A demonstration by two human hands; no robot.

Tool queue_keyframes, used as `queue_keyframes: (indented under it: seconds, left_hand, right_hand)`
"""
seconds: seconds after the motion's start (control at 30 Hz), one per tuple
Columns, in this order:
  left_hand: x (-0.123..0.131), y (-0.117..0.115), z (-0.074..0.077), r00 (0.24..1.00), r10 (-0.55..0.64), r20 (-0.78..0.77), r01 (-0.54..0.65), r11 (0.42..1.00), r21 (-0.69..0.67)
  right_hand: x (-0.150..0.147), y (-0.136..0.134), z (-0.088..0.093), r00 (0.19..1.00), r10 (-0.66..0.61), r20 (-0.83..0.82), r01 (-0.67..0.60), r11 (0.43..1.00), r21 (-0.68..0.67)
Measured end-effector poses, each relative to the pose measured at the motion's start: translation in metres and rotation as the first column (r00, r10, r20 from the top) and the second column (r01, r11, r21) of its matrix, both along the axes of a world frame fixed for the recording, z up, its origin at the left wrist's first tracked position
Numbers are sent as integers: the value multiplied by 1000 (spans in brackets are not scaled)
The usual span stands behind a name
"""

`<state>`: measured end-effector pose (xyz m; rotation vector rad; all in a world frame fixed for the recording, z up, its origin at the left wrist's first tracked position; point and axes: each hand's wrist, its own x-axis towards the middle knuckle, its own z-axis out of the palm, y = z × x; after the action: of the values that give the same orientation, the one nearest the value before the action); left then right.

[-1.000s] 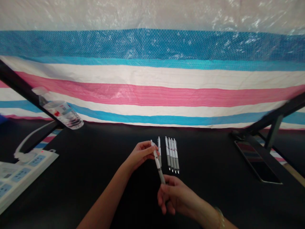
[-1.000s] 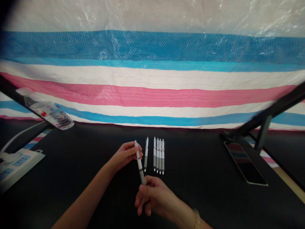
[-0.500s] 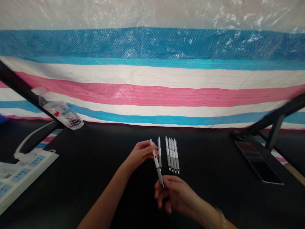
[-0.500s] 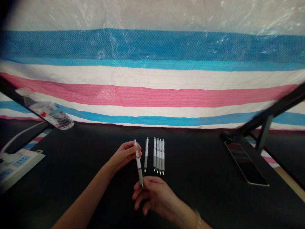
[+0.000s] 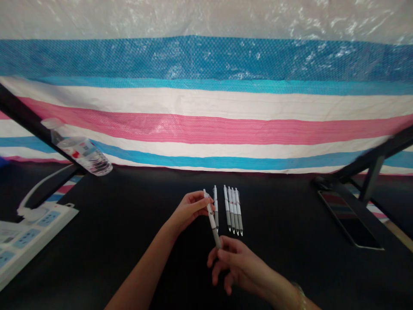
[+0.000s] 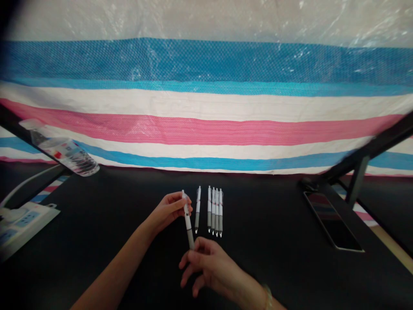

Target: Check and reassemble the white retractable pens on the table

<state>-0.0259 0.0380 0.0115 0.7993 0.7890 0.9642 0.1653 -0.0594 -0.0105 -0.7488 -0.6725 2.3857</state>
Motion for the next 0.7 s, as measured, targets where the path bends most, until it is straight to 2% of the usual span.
queue_keyframes:
  seconds: [0.23,0.43,0.7]
  left_hand:
    - [1,0,0,1000,10,-10,-10,1000,8]
    - [1,0,-5,1000,-4,-9,4,1000,21]
    - [3,-2,-5,997,-35,63,30,997,72]
  right_hand:
    - [-1,-1,-2,1000,6,6,-6,1000,-6]
    - [-3,-1,-1,990,-49,134,39,996,79]
    - [-3,0,-14,998,-11,61,10,1000,28]
